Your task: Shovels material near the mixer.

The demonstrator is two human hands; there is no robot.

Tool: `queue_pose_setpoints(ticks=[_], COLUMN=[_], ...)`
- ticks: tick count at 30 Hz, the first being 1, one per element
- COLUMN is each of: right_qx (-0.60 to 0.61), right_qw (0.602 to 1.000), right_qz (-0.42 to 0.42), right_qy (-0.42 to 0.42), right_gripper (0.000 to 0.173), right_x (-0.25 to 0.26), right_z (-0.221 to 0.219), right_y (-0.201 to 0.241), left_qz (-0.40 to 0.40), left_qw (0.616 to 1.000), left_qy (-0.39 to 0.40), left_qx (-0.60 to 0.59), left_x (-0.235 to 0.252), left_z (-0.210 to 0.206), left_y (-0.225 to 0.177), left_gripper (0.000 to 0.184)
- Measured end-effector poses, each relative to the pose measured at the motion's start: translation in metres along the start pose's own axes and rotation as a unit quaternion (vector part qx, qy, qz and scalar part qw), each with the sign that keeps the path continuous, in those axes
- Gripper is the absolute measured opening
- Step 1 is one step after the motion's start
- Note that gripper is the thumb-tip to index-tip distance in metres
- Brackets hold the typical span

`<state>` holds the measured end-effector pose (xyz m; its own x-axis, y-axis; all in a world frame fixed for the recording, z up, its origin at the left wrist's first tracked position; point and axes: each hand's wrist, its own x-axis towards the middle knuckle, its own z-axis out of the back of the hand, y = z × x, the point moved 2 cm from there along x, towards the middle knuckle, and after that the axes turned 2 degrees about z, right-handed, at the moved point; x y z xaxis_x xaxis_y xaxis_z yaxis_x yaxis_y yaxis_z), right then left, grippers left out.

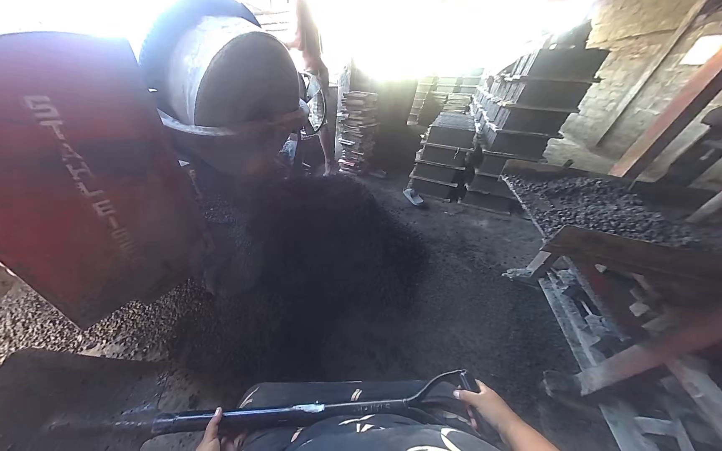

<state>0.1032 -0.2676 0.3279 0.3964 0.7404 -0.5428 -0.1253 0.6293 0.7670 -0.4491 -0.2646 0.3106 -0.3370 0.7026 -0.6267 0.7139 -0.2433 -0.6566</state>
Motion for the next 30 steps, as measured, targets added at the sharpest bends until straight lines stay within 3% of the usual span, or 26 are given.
queue_pose_setpoints(ticks=[30], right_qx=[-0.030], right_qw=[0.999], right_qz=[-0.041], right_qy=[0.013], right_gripper=[0.049], right_x=[-0.005], right_z=[0.000], right_y=[0.012], left_qz=[0.013], left_qw=[0.999], left_qy=[-0.019], left_qx=[0.026], left_x=[-0.005], left_z=[-0.007], left_y=[-0.002], left_gripper=[0.028])
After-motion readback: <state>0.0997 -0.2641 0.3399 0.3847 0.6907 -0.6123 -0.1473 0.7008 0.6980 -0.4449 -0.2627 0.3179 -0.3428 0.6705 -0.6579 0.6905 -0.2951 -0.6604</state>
